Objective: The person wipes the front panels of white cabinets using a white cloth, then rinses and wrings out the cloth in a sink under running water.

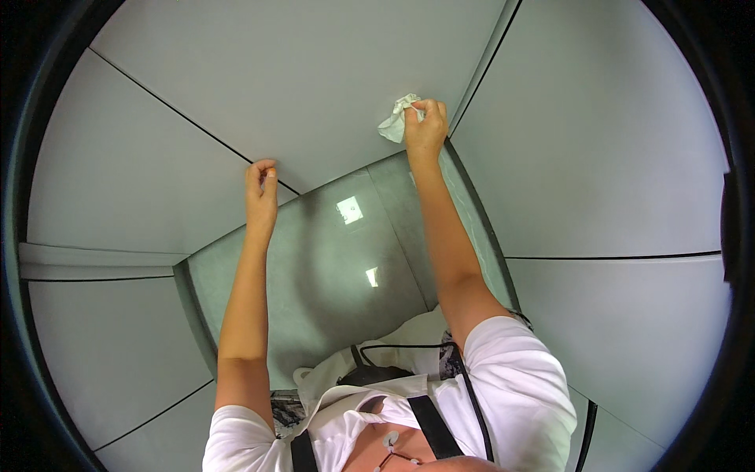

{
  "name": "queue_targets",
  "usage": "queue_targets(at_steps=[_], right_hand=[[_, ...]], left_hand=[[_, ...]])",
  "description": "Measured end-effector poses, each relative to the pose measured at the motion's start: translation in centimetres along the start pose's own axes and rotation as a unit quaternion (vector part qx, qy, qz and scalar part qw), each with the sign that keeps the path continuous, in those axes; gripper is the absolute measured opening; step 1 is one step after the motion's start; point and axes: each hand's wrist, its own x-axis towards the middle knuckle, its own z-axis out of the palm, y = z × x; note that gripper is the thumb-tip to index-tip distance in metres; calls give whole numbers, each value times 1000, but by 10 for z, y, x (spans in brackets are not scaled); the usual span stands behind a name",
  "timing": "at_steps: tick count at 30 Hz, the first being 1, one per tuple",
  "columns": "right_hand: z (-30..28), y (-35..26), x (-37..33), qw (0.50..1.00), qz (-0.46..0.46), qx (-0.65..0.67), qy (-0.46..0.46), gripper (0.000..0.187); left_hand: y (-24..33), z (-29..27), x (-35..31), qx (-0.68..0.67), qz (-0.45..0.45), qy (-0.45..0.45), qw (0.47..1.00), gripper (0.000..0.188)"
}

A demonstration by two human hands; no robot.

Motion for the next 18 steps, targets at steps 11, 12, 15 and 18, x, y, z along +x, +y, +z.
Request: queue_targets(at_steps=[11, 12, 15, 18], right_hand=[[-3, 30, 7, 998, 62, -27, -12, 12], [0, 19, 4, 998, 61, -27, -12, 12], [5, 0, -2, 1000, 16, 18, -19, 12], [8, 32, 2, 995, 77, -59, 5, 10]], left_hand=[[7, 0, 3, 31, -13, -13, 999, 18], [7, 1, 3, 20, -15, -10, 1000, 18], [4, -2, 3, 39, -24, -17, 999, 18], [4, -5, 4, 29, -24, -29, 999, 18]])
